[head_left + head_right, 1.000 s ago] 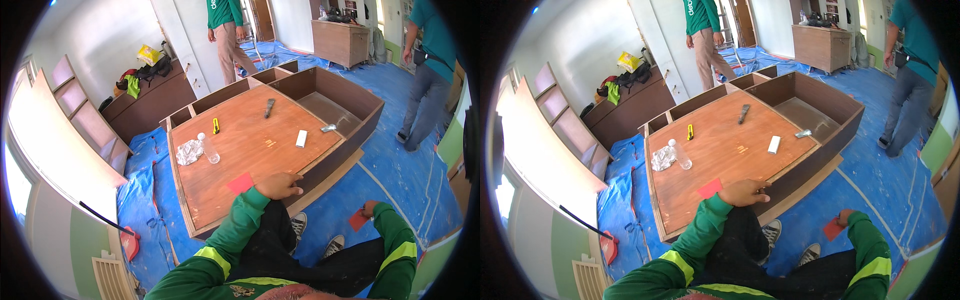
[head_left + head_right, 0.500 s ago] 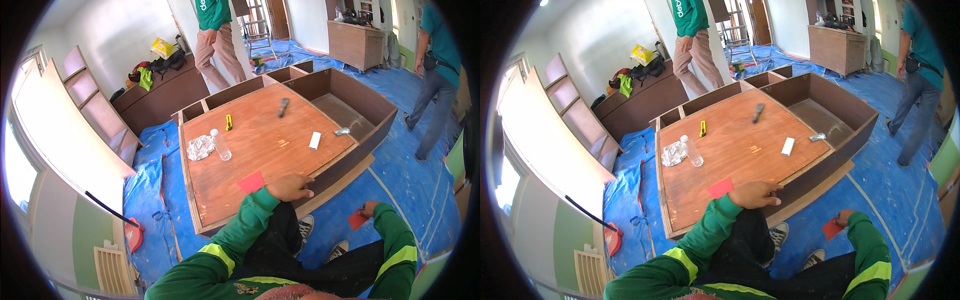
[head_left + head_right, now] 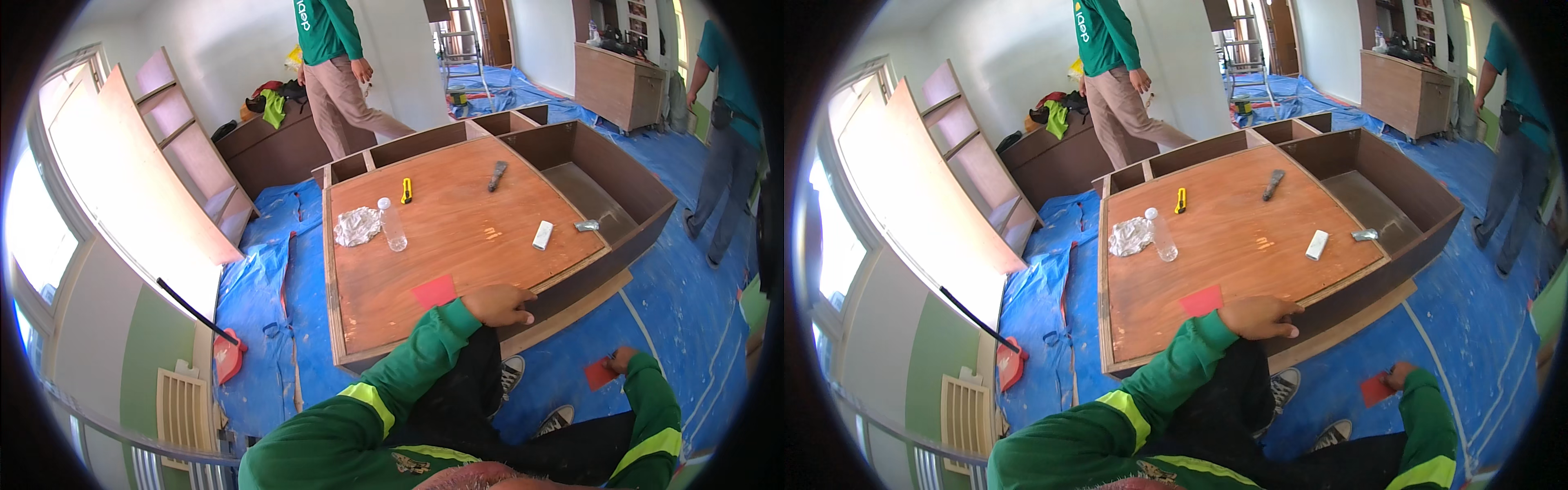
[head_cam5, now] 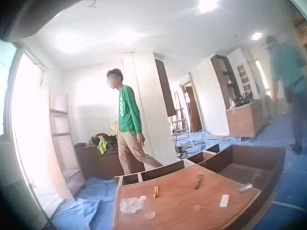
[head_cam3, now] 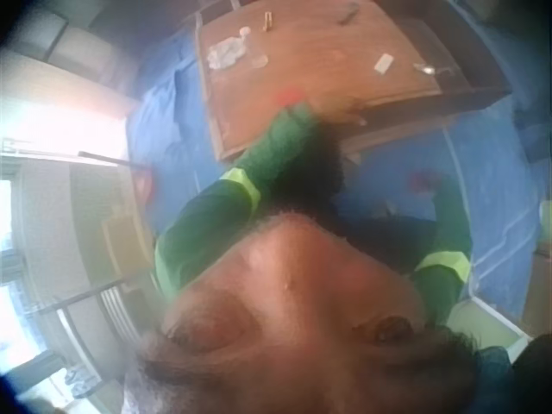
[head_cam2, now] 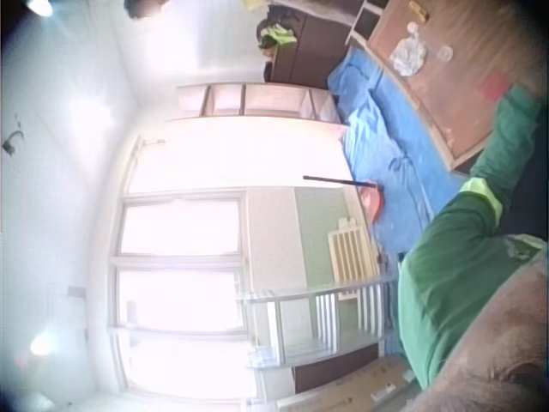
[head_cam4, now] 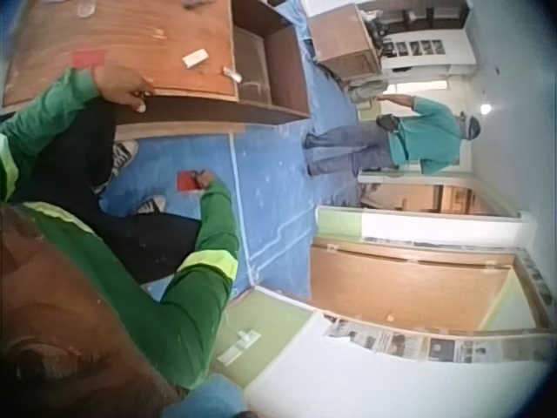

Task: The person sits on the floor and uses a utility knife to cut a small red rectangular piece of material. They repeatedly score and fold the material to make a cut, then place the cut piece on a nearby wooden surface.

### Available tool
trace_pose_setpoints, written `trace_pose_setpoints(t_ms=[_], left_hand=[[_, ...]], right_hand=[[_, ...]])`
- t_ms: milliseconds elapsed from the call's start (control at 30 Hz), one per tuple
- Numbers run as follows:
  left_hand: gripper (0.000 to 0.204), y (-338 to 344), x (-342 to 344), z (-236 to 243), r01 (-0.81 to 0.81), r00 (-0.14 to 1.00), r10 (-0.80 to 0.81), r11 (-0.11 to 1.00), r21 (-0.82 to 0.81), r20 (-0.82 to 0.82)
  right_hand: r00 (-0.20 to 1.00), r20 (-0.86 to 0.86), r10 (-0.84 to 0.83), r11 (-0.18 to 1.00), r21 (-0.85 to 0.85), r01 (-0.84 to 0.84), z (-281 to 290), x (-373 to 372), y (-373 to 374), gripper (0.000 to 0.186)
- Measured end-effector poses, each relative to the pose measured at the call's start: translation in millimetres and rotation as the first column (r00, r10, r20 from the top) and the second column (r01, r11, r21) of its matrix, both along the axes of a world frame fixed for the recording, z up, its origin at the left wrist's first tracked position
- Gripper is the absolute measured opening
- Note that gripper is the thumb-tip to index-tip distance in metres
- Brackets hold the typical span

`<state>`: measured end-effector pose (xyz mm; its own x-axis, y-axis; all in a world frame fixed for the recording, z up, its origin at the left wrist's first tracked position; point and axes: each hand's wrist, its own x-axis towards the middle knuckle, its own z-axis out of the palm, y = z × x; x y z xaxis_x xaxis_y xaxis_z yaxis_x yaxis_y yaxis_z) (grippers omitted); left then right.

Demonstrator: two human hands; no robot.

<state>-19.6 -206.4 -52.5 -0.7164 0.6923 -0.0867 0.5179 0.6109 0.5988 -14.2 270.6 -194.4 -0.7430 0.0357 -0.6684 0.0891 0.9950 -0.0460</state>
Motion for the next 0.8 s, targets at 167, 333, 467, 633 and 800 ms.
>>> trace_pose_setpoints(t_ms=[167, 333, 467, 633, 800], left_hand=[[0.068, 0.6, 3.2, 12.6, -0.015, 0.997, 0.017, 0.999, -0.028, 0.070], [0.068, 4.7, 4.1, 14.3, -0.030, 0.999, 0.032, 0.998, -0.049, 0.026], [0.068, 4.8, -0.3, 6.7, -0.022, 1.000, 0.022, 0.999, -0.024, 0.000], [0.068, 0.9, 0.5, 1.5, -0.029, 1.000, 0.029, 0.999, -0.022, -0.004], [0.067, 10.4, 1.3, 2.2, -0.030, 0.999, 0.028, 0.991, -0.129, -0.015]], right_hand=[[0.998, 0.034, -0.055, 0.998, -0.026, 0.056, 9.7, 3.1, -4.9, 0.064], [1.000, 0.020, -0.020, 1.000, -0.016, 0.020, 1.2, 2.9, 6.7, 0.062], [0.999, -0.042, 0.007, 1.000, -0.025, -0.008, -23.3, 0.0, 28.1, 0.058], [0.999, -0.018, 0.032, 0.999, 0.016, -0.031, -7.6, -5.3, 4.0, 0.060], [0.995, -0.076, 0.057, 0.998, -0.010, -0.058, -31.6, -11.7, 26.4, 0.054]])
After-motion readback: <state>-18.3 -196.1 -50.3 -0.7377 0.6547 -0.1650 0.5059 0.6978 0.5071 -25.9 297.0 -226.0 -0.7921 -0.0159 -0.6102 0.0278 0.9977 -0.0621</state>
